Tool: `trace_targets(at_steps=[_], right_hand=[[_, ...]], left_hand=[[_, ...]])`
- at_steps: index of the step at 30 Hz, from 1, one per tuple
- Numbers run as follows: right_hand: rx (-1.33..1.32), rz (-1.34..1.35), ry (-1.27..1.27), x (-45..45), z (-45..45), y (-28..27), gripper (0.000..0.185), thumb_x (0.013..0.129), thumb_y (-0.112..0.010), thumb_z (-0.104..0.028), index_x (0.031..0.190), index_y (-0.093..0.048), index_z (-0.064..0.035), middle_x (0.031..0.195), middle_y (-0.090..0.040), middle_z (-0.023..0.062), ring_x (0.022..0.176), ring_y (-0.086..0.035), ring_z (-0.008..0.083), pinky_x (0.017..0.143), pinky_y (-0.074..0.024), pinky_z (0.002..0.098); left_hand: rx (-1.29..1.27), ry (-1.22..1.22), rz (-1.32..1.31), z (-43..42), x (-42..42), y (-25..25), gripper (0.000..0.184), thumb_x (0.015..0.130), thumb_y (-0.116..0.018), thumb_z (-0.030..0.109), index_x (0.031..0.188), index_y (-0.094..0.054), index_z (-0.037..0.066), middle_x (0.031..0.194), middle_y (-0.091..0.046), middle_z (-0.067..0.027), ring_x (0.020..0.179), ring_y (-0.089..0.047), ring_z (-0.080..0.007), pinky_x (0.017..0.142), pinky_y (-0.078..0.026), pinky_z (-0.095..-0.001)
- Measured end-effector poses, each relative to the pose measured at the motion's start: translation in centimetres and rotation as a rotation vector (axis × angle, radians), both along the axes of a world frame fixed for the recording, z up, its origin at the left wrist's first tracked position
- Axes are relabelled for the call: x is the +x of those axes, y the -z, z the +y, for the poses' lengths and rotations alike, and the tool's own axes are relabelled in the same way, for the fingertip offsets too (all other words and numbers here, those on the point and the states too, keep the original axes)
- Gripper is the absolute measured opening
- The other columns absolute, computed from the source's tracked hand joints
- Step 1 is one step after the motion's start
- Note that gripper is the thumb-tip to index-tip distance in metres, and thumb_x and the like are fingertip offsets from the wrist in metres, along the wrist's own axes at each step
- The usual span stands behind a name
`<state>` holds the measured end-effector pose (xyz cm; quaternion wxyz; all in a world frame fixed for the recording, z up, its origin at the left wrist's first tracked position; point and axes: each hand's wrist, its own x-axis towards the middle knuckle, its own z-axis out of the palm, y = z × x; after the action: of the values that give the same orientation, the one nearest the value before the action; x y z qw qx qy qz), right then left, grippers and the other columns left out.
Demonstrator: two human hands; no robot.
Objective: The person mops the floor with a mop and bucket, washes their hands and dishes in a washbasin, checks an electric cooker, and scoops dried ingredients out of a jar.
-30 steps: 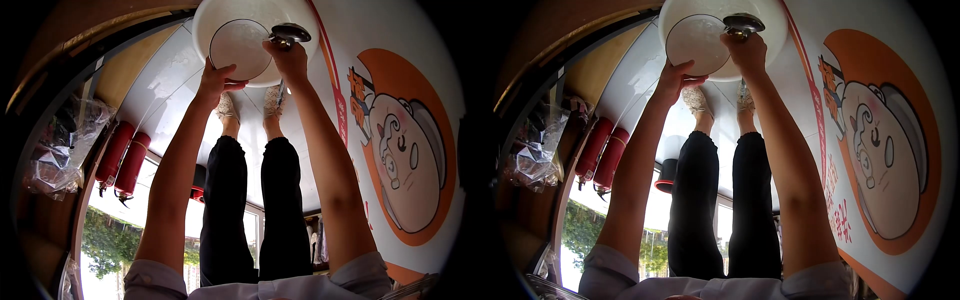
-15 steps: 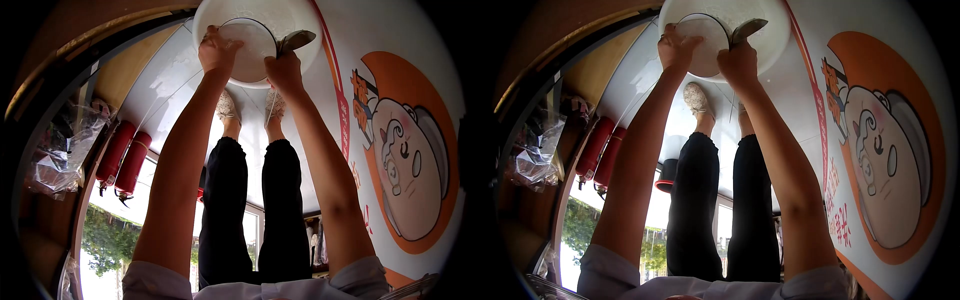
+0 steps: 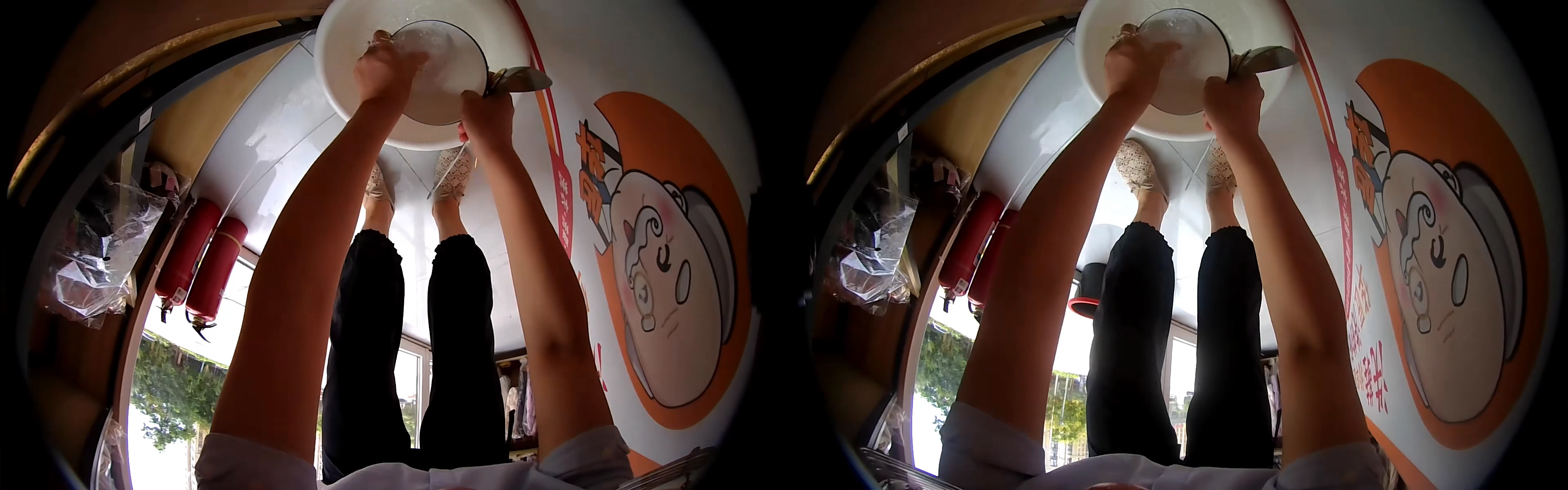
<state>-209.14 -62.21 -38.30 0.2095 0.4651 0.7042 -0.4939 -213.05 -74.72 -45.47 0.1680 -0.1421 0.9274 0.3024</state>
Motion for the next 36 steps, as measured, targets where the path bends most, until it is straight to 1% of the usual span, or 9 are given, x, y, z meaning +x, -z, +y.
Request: trace_targets(at_steps=[6, 9, 12, 14, 17, 18, 26, 28, 36], right_hand=[[-0.295, -0.173, -0.163, -0.6, 1.3, 1.0, 0.007, 0.068, -0.051, -0.003, 0.071, -0.047, 0.0016, 0.052, -0.042, 0.0034, 0.035, -0.039, 0.0136, 0.030, -0.0297, 0.0300], [-0.282, -0.183, -0.254, -1.1, 2.2, 1.3, 0.009, 0.068, -0.051, -0.006, 0.072, -0.049, 0.0018, 0.054, -0.046, 0.0053, 0.038, -0.042, 0.0148, 0.034, -0.0324, 0.0311], [-0.197, -0.213, -0.406, -1.6, 3.2, 2.7, 0.023, 0.070, -0.055, -0.014, 0.085, -0.057, 0.0040, 0.060, -0.056, 0.0087, 0.042, -0.050, 0.0161, 0.040, -0.0395, 0.0322], [-0.205, -0.104, -0.347, -2.3, 3.6, 2.5, 0.026, 0.071, -0.058, -0.017, 0.089, -0.060, 0.0020, 0.060, -0.055, 0.0079, 0.042, -0.049, 0.0156, 0.040, -0.0395, 0.0318], [-0.297, -0.046, -0.352, -2.9, 4.0, 3.1, 0.026, 0.073, -0.063, -0.021, 0.094, -0.061, -0.0052, 0.057, -0.049, 0.0011, 0.039, -0.039, 0.0101, 0.036, -0.0291, 0.0265], [-0.411, 0.021, -0.318, -3.1, 4.1, 2.9, 0.025, 0.074, -0.066, -0.023, 0.094, -0.061, -0.0084, 0.055, -0.042, -0.0027, 0.036, -0.031, 0.0072, 0.032, -0.0204, 0.0239], [-0.808, 0.117, 0.165, -1.5, 2.0, 5.3, 0.048, 0.071, -0.072, -0.049, 0.099, -0.060, -0.0116, 0.070, -0.053, -0.0040, 0.055, -0.041, 0.0055, 0.049, -0.0337, 0.0260], [-1.383, 0.078, 0.173, -1.8, 2.2, 5.7, 0.054, 0.073, -0.065, -0.059, 0.093, -0.058, -0.0091, 0.069, -0.054, -0.0019, 0.051, -0.040, 0.0072, 0.047, -0.0307, 0.0238], [-0.968, 0.230, 0.171, -1.0, -3.6, 3.7, 0.020, 0.068, -0.076, -0.006, 0.076, -0.057, -0.0071, 0.063, -0.050, -0.0025, 0.050, -0.038, 0.0053, 0.044, -0.0245, 0.0215]], left_hand=[[0.050, 1.242, 0.620, 0.5, -4.0, -2.1, 0.023, 0.077, -0.060, 0.022, 0.096, -0.054, 0.012, 0.086, -0.061, -0.0033, 0.084, -0.062, -0.0182, 0.067, -0.051, -0.0291], [0.152, 0.922, 0.422, -0.5, -3.7, -2.3, 0.030, 0.074, -0.066, 0.035, 0.087, -0.060, 0.008, 0.081, -0.064, -0.0075, 0.064, -0.064, -0.0230, 0.061, -0.053, -0.0331], [-0.149, 0.500, -0.390, -2.8, -2.9, -1.8, 0.033, 0.077, -0.064, 0.028, 0.097, -0.062, 0.002, 0.080, -0.067, -0.0103, 0.073, -0.066, -0.0188, 0.062, -0.053, -0.0337], [0.356, -0.005, -0.692, -4.5, -1.5, -3.7, 0.036, 0.076, -0.060, 0.014, 0.108, -0.056, -0.002, 0.089, -0.064, -0.0146, 0.080, -0.065, -0.0255, 0.066, -0.056, -0.0381], [0.787, -0.197, -0.766, -5.2, 0.8, -6.3, 0.051, 0.073, -0.054, 0.003, 0.123, -0.043, -0.002, 0.109, -0.056, -0.0190, 0.092, -0.061, -0.0337, 0.072, -0.057, -0.0416], [0.784, -0.198, -0.771, -5.2, 1.5, -7.0, 0.051, 0.073, -0.054, 0.003, 0.123, -0.043, -0.002, 0.109, -0.056, -0.0190, 0.092, -0.061, -0.0337, 0.072, -0.057, -0.0416], [0.701, -0.108, -0.299, -4.0, 3.5, -10.6, 0.067, 0.070, -0.044, -0.007, 0.131, -0.017, -0.002, 0.125, -0.039, -0.0269, 0.112, -0.049, -0.0339, 0.088, -0.050, -0.0388], [0.526, -0.071, -0.111, -3.9, 3.9, -11.0, 0.066, 0.070, -0.045, -0.006, 0.129, -0.017, -0.004, 0.125, -0.038, -0.0284, 0.115, -0.045, -0.0368, 0.096, -0.041, -0.0417], [0.299, -0.022, 0.268, -3.0, 4.4, -11.6, 0.063, 0.071, -0.043, -0.004, 0.128, -0.018, -0.005, 0.120, -0.039, -0.0283, 0.111, -0.045, -0.0360, 0.099, -0.035, -0.0387]])
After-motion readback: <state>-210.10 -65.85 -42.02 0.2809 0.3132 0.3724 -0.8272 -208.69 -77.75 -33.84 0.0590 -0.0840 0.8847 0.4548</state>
